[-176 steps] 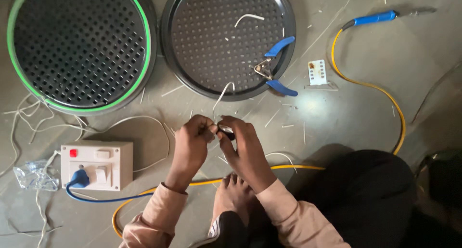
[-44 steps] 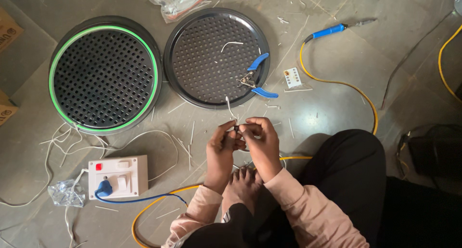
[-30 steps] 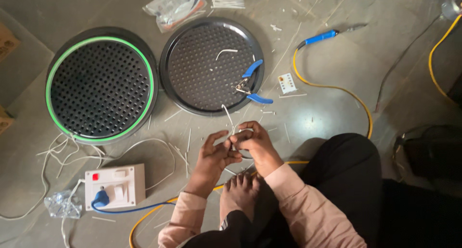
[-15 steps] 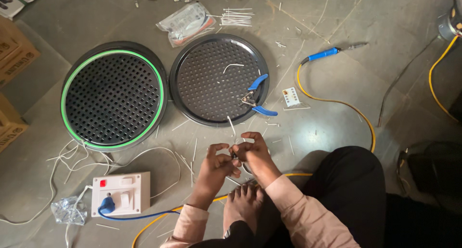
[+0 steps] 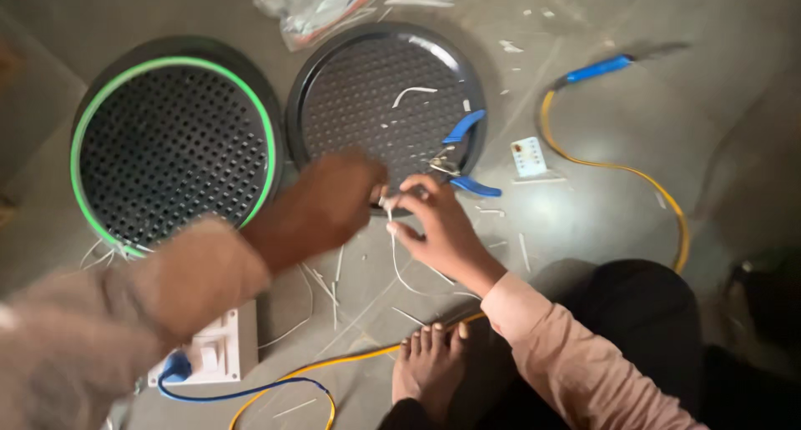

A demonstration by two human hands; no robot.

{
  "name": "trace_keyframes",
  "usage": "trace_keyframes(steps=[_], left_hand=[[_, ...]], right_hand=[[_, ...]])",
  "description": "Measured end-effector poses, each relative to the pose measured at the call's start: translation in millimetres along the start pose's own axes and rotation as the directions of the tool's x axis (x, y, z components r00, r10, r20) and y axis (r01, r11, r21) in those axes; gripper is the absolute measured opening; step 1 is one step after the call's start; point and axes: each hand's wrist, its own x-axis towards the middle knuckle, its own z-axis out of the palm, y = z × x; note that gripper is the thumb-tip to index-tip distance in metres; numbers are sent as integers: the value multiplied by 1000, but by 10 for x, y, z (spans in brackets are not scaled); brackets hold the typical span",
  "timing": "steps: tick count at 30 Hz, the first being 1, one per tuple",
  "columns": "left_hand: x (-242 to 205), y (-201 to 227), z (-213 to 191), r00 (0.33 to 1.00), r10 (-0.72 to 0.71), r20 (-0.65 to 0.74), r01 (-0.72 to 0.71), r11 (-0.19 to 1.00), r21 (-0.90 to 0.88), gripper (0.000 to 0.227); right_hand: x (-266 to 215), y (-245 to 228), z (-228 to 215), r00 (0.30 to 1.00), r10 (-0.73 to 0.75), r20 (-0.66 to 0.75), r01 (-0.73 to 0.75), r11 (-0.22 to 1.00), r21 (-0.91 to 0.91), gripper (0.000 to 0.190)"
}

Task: The person is soldering white wires to a small electronic component held by a clamp on a perforated tray. They then wrap the connection with black electrical tape and secure the wires to the tray using white zip ties.

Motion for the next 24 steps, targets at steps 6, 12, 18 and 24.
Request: trace_keyframes(steps=[6, 12, 18, 24], left_hand=[[967, -826, 87, 975, -135, -178, 117, 987, -108, 21], [1289, -1514, 574, 821, -521, -236, 399, 817, -416, 8], [1358, -1638, 845, 753, -556, -352, 347, 790, -505, 11], [1412, -1527, 767, 704, -595, -388, 387, 779, -493, 14]], right_hand=[[353, 223, 252, 856, 481, 190, -511, 845, 158, 29], [373, 344, 207, 954, 300, 8, -299, 952, -59, 21], [400, 471, 217, 956, 282, 83, -257, 938, -232, 17], [635, 492, 280, 902, 419, 105, -379, 884, -274, 14]])
